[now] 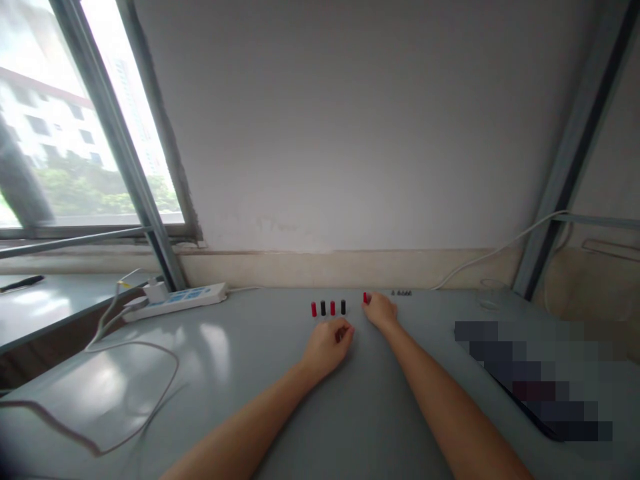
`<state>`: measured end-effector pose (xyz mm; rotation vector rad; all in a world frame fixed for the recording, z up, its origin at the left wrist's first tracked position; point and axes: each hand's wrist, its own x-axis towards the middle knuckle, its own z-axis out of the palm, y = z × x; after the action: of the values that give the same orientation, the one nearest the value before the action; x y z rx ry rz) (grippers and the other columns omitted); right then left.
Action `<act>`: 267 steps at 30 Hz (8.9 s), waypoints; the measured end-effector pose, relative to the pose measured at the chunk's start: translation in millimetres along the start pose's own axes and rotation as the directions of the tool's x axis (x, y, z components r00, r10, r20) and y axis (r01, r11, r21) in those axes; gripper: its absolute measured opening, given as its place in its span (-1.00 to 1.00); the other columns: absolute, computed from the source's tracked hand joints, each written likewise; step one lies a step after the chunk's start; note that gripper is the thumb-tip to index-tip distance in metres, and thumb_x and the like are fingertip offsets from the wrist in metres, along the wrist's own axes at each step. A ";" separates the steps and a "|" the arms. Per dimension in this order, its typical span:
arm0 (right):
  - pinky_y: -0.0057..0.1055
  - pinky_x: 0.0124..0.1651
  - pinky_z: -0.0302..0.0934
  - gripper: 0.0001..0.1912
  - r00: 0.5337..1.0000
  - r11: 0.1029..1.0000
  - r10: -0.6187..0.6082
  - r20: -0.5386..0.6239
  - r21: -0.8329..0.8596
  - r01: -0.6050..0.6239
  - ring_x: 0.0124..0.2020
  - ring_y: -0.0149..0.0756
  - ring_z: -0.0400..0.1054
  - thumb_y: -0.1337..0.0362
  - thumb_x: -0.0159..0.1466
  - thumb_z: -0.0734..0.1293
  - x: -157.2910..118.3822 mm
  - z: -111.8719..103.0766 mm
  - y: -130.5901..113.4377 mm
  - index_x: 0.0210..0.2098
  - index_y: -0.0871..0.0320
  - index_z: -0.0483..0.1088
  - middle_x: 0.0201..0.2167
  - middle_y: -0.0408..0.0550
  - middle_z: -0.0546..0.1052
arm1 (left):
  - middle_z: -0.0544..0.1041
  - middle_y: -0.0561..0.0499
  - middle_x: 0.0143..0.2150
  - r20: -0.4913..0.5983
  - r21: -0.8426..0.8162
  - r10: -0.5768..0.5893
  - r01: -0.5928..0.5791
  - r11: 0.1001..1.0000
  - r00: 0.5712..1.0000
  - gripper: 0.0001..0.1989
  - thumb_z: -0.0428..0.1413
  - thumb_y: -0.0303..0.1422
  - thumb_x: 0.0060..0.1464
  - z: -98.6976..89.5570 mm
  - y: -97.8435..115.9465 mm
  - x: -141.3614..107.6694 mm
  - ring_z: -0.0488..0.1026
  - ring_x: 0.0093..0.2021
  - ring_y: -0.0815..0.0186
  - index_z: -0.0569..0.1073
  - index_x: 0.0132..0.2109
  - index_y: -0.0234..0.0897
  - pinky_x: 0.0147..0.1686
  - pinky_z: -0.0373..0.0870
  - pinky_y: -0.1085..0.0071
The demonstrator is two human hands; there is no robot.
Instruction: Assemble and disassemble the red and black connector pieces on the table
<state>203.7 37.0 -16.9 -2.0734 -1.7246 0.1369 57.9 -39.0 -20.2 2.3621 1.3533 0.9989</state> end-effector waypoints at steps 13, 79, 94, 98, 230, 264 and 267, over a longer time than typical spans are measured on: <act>-0.58 -0.59 -0.06 -0.87 0.874 0.920 -0.379 0.304 0.221 0.323 -0.64 -0.51 0.13 0.37 -0.04 0.27 -44.5 -26.6 -1.3 -0.70 0.22 0.34 -0.76 -0.25 0.30 | 0.49 0.00 -0.36 -0.020 -0.049 -0.037 0.036 0.998 0.999 -0.65 -0.07 -0.38 0.00 2.2 -5.6 2.6 0.38 -0.44 0.36 0.32 -0.03 -0.29 -0.37 0.27 0.45; -0.46 -0.30 0.11 -0.90 0.950 0.946 -0.311 -0.036 0.089 0.313 -0.34 -0.31 0.34 0.37 0.07 0.26 -56.0 -28.4 3.1 -0.39 0.22 0.36 -0.38 0.01 0.49 | 0.51 0.01 -0.37 -0.082 -0.092 -0.128 0.121 0.988 0.988 -0.81 -0.01 -0.37 -0.03 -4.2 -6.5 7.6 0.35 -0.49 0.41 0.44 -0.26 -0.30 -0.41 0.25 0.48; -0.48 -0.38 0.15 -0.94 0.980 0.918 -0.197 0.040 0.358 0.170 -0.46 -0.35 0.34 0.40 0.00 0.27 -27.0 0.0 -5.6 -0.52 0.26 0.39 -0.52 0.00 0.50 | 0.49 -0.04 -0.42 0.065 0.151 -0.228 0.217 0.965 0.971 -0.78 -0.07 -0.37 0.02 -11.0 -2.1 6.9 0.38 -0.40 0.36 0.46 -0.32 -0.30 -0.38 0.19 0.47; -0.48 -0.36 0.14 -0.92 0.979 0.930 -0.199 0.038 0.324 0.176 -0.43 -0.35 0.36 0.38 0.01 0.27 -26.1 5.3 -10.9 -0.49 0.24 0.40 -0.48 -0.01 0.51 | 0.49 -0.05 -0.41 0.072 0.166 -0.239 0.224 0.960 0.968 -0.78 -0.07 -0.37 0.03 -11.4 -1.8 6.8 0.38 -0.39 0.35 0.46 -0.31 -0.30 -0.37 0.20 0.47; -0.50 -0.51 0.09 -0.72 0.947 0.543 -0.315 0.068 0.831 0.121 -0.54 -0.47 0.19 0.08 0.07 0.23 -74.1 -16.3 -5.9 -0.34 0.15 0.30 -0.42 -0.10 0.38 | 0.50 -0.01 -0.42 -0.101 -0.204 0.025 -0.045 0.978 0.995 -0.80 -0.04 -0.37 0.01 -28.4 -20.5 6.5 0.31 -0.53 0.43 0.46 -0.32 -0.34 -0.49 0.18 0.53; -0.44 -0.38 0.12 -0.85 0.868 0.592 -0.481 0.119 0.775 0.222 -0.50 -0.41 0.25 0.23 -0.03 0.33 -79.6 -12.9 -9.2 -0.56 0.19 0.33 -0.59 -0.17 0.41 | 0.52 0.02 -0.43 0.058 -0.195 0.036 -0.024 0.980 0.998 -0.82 0.03 -0.33 -0.02 -21.2 -19.1 4.5 0.34 -0.51 0.43 0.49 -0.34 -0.31 -0.47 0.21 0.53; -0.47 -0.43 0.11 -0.85 0.864 0.590 -0.484 0.139 0.781 0.204 -0.54 -0.44 0.23 0.25 -0.04 0.33 -80.2 -10.8 -9.9 -0.60 0.20 0.30 -0.63 -0.21 0.37 | 0.51 0.02 -0.46 0.060 -0.190 0.030 -0.018 0.982 0.998 -0.82 0.04 -0.33 -0.03 -20.4 -17.2 3.7 0.32 -0.53 0.43 0.48 -0.36 -0.32 -0.49 0.20 0.53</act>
<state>180.9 -41.3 -19.3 -1.1007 -1.7961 0.9687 34.1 -29.1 -12.3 2.2539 1.1555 1.0034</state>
